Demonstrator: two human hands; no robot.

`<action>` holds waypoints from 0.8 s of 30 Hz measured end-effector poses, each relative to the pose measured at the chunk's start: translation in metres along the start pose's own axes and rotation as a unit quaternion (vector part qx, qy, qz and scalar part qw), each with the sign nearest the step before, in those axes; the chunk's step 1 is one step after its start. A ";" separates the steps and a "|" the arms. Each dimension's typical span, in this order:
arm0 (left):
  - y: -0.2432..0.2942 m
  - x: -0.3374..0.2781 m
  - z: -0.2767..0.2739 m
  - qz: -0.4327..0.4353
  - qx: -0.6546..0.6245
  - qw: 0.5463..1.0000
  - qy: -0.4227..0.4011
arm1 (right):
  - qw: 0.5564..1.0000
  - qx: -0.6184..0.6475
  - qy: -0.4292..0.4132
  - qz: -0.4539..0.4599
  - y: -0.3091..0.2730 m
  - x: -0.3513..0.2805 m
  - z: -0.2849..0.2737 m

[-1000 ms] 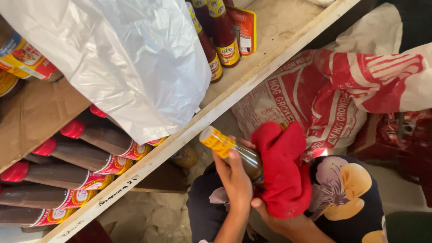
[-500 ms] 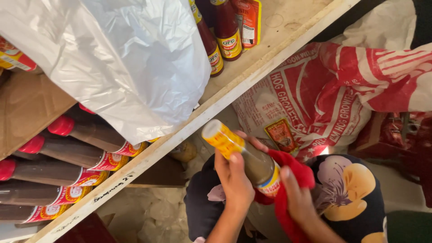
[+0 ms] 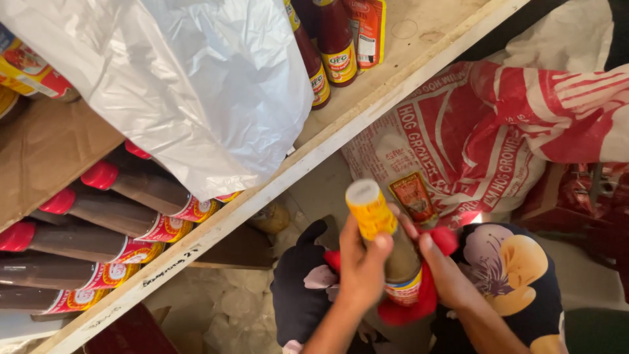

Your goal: The recorder is organizing sauce bottles and condiment packets on grocery store shelves, including wiping down some items with a cloth.

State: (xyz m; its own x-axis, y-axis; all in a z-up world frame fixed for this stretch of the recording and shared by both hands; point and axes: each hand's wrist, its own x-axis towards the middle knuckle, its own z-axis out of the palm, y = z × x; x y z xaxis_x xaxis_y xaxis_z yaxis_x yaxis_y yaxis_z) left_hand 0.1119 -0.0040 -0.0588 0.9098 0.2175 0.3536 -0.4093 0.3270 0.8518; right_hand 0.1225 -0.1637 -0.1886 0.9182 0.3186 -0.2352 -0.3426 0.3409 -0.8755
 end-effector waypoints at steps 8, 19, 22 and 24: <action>0.021 0.026 0.001 -0.114 -0.042 0.990 -0.076 | 0.995 0.087 0.052 0.023 -0.005 -0.006 0.028; -0.009 -0.015 -0.014 -0.066 0.183 0.981 0.009 | 0.920 -0.245 0.042 -0.302 -0.047 -0.024 0.062; -0.001 -0.021 -0.004 -0.070 0.281 0.955 -0.060 | 0.913 -0.231 0.039 -0.333 -0.039 -0.020 0.052; -0.006 -0.031 -0.003 -0.109 0.285 0.948 -0.092 | 0.910 -0.224 0.040 -0.347 -0.054 -0.015 0.048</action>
State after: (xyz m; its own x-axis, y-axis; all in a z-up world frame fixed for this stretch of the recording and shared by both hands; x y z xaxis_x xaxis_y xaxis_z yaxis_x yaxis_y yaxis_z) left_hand 0.0856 -0.0096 -0.0760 0.9865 0.0210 0.1626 -0.1543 -0.2153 0.9643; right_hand 0.1178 -0.1439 -0.1176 0.9002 0.0932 0.4254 0.4239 0.0354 -0.9050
